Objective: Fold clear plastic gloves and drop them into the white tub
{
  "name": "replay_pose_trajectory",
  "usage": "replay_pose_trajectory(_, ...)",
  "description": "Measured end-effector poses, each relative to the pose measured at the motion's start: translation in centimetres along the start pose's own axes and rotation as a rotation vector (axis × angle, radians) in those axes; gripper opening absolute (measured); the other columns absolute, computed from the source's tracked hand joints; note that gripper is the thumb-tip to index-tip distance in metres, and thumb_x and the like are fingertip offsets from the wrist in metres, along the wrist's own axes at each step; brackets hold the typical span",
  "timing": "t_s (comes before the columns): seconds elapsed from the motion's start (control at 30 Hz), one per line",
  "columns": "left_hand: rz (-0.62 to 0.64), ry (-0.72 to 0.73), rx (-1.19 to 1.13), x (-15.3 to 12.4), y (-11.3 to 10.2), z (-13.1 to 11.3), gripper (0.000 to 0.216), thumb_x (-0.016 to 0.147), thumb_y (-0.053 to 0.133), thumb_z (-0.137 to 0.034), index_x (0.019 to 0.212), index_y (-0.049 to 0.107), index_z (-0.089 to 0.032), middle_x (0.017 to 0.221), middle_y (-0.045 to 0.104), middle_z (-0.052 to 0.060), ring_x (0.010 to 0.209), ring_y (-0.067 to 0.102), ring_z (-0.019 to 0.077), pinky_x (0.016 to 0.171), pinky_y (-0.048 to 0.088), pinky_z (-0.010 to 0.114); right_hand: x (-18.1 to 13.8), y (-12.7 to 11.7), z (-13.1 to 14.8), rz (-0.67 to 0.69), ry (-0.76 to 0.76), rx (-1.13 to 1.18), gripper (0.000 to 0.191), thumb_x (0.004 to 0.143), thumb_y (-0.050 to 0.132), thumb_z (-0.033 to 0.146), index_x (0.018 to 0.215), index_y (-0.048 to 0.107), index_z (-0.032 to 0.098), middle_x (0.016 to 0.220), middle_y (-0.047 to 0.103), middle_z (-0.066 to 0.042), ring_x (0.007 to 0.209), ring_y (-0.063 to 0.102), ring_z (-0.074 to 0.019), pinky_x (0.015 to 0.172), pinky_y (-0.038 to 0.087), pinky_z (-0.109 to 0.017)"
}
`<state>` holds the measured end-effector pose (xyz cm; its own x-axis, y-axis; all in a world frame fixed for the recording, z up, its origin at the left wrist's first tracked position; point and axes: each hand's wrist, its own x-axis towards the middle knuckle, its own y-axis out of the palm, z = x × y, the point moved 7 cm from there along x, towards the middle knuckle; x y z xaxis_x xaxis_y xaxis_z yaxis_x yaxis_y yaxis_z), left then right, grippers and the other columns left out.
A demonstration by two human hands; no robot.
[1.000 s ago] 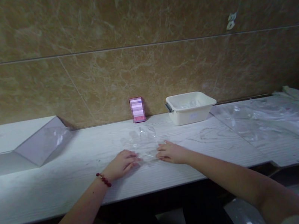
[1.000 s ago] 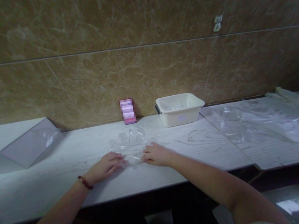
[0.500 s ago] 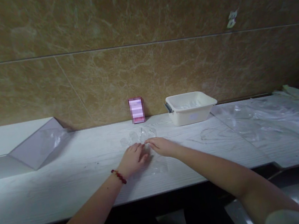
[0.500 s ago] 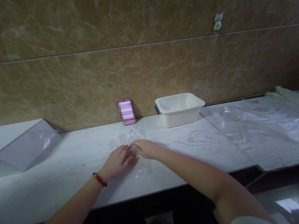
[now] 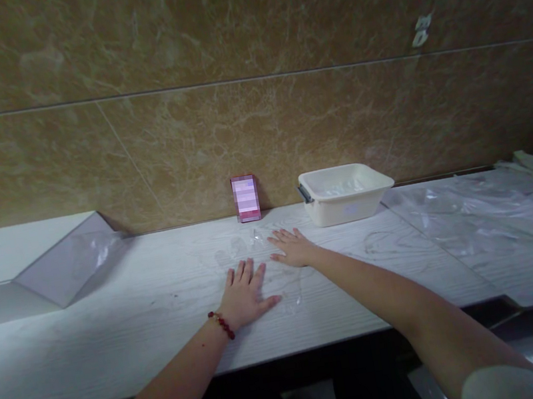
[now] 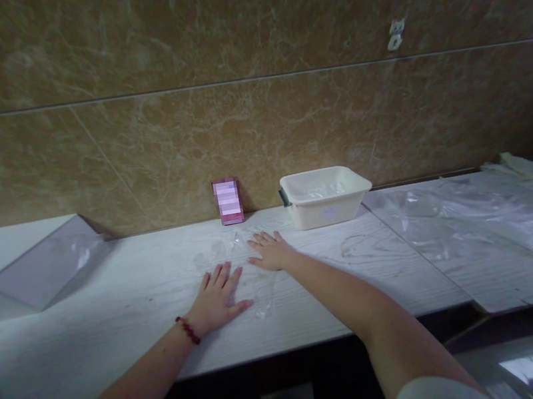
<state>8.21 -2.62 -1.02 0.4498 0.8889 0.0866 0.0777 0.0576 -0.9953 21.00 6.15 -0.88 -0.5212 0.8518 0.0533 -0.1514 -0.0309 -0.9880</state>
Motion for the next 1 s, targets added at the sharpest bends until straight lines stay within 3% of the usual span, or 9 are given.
replay_pose_trajectory(0.1, 0.004, -0.010, -0.002, 0.0, 0.0, 0.0, 0.083, 0.066, 0.027, -0.070, 0.130, 0.025, -0.018, 0.135, 0.019, 0.017, 0.123, 0.013, 0.0340, 0.094, 0.009, 0.052, 1.0, -0.9, -0.3, -0.114, 0.078, -0.024, 0.059, 0.081, 0.023, 0.050, 0.128, 0.027, 0.015, 0.135, 0.021, -0.012, 0.124, 0.014, -0.0261, 0.097, 0.007, -0.050)
replay_pose_trajectory(0.17, 0.009, -0.016, 0.004, 0.0, 0.0, 0.0, 0.083, 0.065, 0.025, -0.070, 0.130, 0.024, -0.018, 0.135, 0.019, 0.017, 0.123, 0.013, 0.0339, 0.095, 0.008, 0.052, 1.8, -0.9, 1.4, -0.147, -0.030, -0.006, 0.053, 0.084, 0.023, 0.042, 0.127, 0.029, 0.012, 0.134, 0.025, -0.012, 0.124, 0.017, -0.0220, 0.100, 0.011, -0.043)
replay_pose_trajectory(0.27, 0.015, -0.020, 0.017, 0.0, 0.1, -0.1, 0.085, 0.065, 0.024, -0.071, 0.130, 0.023, -0.016, 0.135, 0.018, 0.017, 0.123, 0.012, 0.0334, 0.095, 0.006, 0.051, 2.9, 0.4, 4.9, -0.061, -0.280, 0.048, 0.046, 0.085, 0.021, 0.031, 0.126, 0.031, 0.013, 0.131, 0.032, -0.009, 0.122, 0.023, -0.0158, 0.100, 0.017, -0.034)
replay_pose_trajectory(0.33, 0.017, -0.021, 0.017, 0.0, 0.1, -0.1, 0.087, 0.064, 0.024, -0.072, 0.130, 0.023, -0.016, 0.136, 0.018, 0.017, 0.123, 0.011, 0.0332, 0.095, 0.005, 0.051, 3.6, 1.2, 6.0, -0.004, -0.327, 0.062, 0.045, 0.085, 0.021, 0.030, 0.126, 0.031, 0.014, 0.131, 0.032, -0.007, 0.122, 0.024, -0.0157, 0.099, 0.018, -0.036)
replay_pose_trajectory(0.53, 0.033, -0.036, -0.005, -0.1, 0.1, 0.0, 0.088, 0.062, 0.026, -0.073, 0.131, 0.022, -0.019, 0.136, 0.016, 0.016, 0.123, 0.009, 0.0342, 0.094, 0.004, 0.053, 5.7, 2.1, 4.1, 0.041, -0.158, 0.049, 0.055, 0.082, 0.020, 0.049, 0.131, 0.018, 0.025, 0.138, 0.015, -0.002, 0.125, 0.010, -0.0214, 0.099, 0.006, -0.047)
replay_pose_trajectory(0.7, 0.029, -0.061, -0.011, -0.2, 0.0, 0.1, 0.088, 0.061, 0.027, -0.074, 0.131, 0.022, -0.021, 0.136, 0.016, 0.016, 0.123, 0.009, 0.0353, 0.092, 0.004, 0.056, 6.9, 2.1, 2.9, 0.046, -0.054, 0.054, 0.061, 0.078, 0.019, 0.058, 0.131, 0.018, 0.027, 0.138, 0.012, -0.002, 0.126, 0.007, -0.0218, 0.098, 0.002, -0.047)
replay_pose_trajectory(0.87, 0.027, -0.076, -0.024, -0.4, -0.3, 0.1, 0.085, 0.063, 0.027, -0.072, 0.130, 0.023, -0.020, 0.136, 0.017, 0.016, 0.123, 0.008, 0.0347, 0.093, 0.004, 0.055, 7.1, 0.1, 2.4, -0.121, 0.026, 0.136, 0.054, 0.082, 0.024, 0.047, 0.127, 0.029, 0.018, 0.135, 0.024, -0.007, 0.124, 0.014, -0.0202, 0.099, 0.011, -0.040)
replay_pose_trajectory(1.0, 0.035, -0.090, -0.060, -0.5, -0.6, 0.4, 0.076, 0.071, 0.021, -0.066, 0.131, 0.021, -0.020, 0.136, 0.019, 0.015, 0.124, 0.009, 0.0317, 0.094, 0.007, 0.053, 5.4, -3.5, 0.9, -0.309, 0.055, 0.212, 0.036, 0.083, 0.032, 0.027, 0.113, 0.046, 0.012, 0.118, 0.047, -0.010, 0.111, 0.038, -0.0147, 0.094, 0.025, -0.029)
